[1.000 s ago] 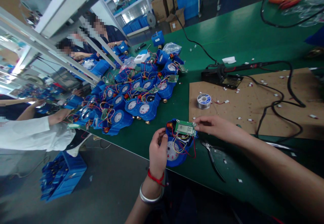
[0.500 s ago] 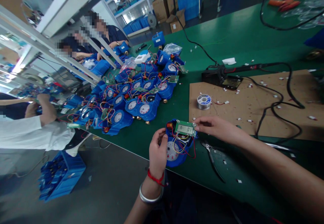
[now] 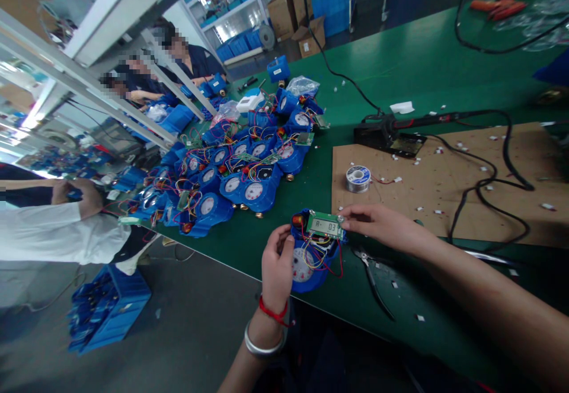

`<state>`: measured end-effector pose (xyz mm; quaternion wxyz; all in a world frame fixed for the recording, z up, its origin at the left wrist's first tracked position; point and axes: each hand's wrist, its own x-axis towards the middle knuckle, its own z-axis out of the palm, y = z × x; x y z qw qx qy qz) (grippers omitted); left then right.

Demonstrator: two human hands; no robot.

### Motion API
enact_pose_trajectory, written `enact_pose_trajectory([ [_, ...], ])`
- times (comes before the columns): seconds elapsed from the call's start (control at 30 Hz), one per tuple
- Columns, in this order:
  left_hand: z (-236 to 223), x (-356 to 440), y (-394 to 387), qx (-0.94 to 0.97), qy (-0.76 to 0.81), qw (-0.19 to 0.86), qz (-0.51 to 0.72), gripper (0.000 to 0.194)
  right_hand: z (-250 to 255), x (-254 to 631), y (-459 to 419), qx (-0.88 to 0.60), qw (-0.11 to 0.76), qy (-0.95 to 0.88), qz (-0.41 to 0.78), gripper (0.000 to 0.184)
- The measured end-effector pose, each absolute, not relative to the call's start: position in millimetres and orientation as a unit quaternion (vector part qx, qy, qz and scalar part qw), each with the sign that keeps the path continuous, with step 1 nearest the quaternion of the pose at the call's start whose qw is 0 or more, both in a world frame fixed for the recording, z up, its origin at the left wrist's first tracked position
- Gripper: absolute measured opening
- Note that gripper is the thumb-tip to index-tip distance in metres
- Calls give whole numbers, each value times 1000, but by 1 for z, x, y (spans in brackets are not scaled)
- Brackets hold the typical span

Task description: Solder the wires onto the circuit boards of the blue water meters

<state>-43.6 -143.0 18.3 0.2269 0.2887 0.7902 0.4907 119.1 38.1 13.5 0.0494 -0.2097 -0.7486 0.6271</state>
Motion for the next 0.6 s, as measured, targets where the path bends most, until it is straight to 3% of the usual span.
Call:
enact_pose_trajectory([
  [0.6, 19, -45, -143, 286, 787, 230, 496, 26, 11, 119, 39, -212, 51, -744, 631, 33],
])
